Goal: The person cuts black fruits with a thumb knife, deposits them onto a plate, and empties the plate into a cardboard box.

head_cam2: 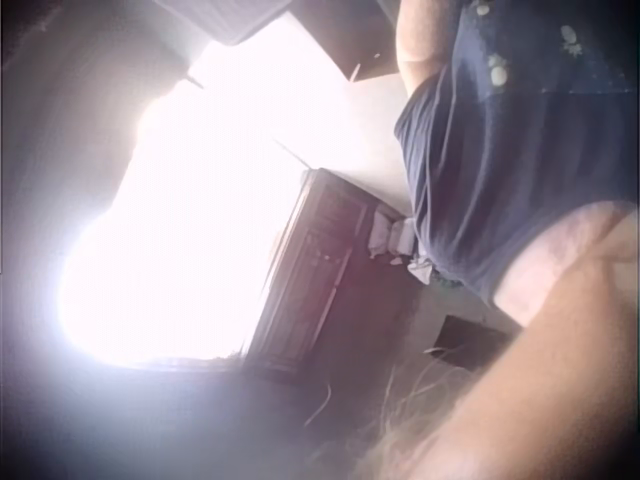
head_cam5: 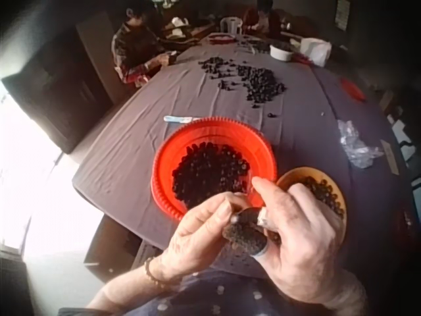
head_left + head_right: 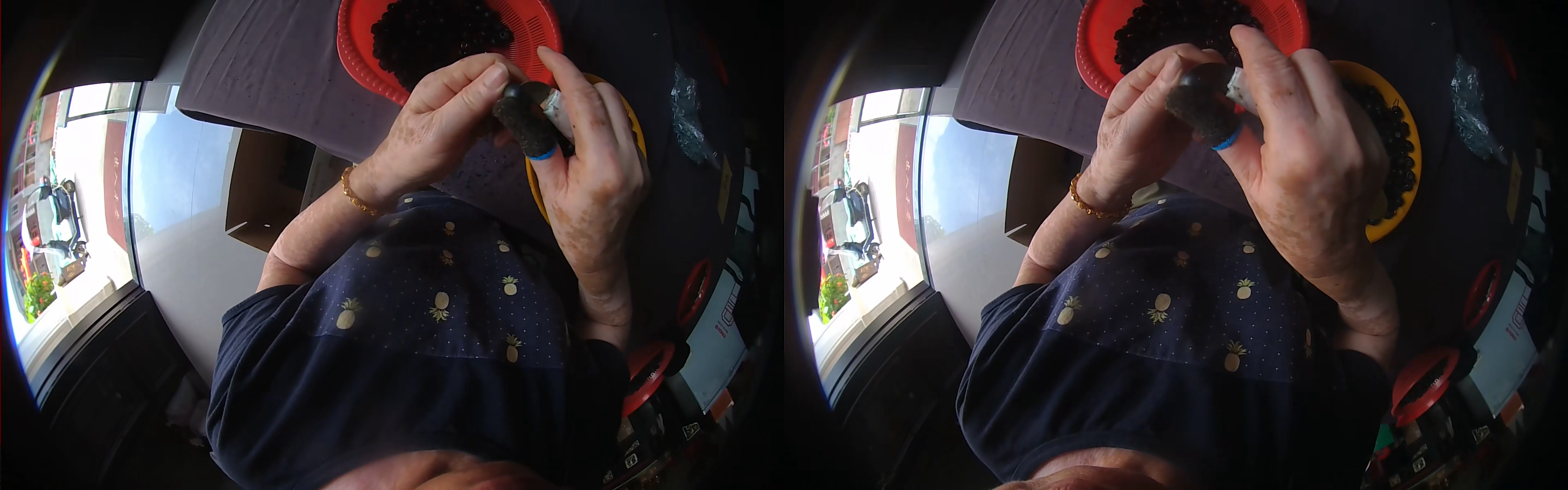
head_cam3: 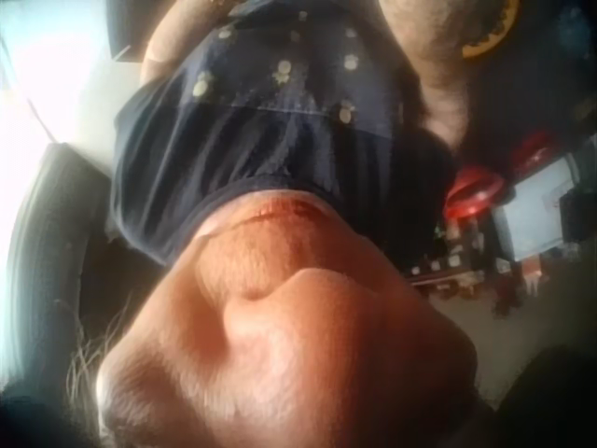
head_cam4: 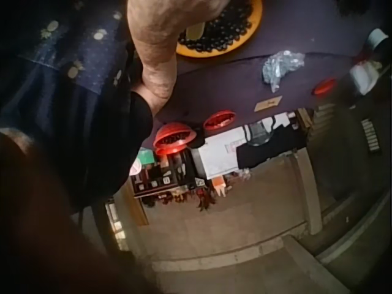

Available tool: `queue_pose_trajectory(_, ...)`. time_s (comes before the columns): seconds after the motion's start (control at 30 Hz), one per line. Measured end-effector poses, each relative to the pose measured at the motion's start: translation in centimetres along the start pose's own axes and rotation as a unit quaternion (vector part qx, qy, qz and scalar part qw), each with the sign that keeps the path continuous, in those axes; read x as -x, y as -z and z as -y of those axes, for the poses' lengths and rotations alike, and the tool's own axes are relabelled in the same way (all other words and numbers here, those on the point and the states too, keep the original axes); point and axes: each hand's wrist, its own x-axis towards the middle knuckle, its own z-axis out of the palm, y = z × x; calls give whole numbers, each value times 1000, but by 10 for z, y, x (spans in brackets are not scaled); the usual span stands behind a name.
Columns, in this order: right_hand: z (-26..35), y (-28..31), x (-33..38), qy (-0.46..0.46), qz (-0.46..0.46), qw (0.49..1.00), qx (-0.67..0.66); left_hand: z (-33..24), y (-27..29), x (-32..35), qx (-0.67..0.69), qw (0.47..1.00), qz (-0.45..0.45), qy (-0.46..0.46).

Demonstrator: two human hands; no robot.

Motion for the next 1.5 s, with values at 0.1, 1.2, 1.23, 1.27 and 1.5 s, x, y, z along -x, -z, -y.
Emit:
queue_pose_trajectory(0.1,3,3,-1,-7,20,1000,-8,3,0,1,3,1000,-5,-15)
queue_pose_trajectory(1.2,7,8,22,96,-7,995,8,2,-7,-6,25,996,-78,20)
queue_pose_trajectory(1.23,7,10,21,99,1,995,2,3,-6,-7,23,998,-62,7)
queue_pose_trajectory(1.27,6,9,23,98,-2,995,3,4,-6,-7,21,999,-43,-4)
queue_pose_trajectory(1.5,-6,10,37,13,-50,996,-67,12,-19,-9,-150,986,-10,71)
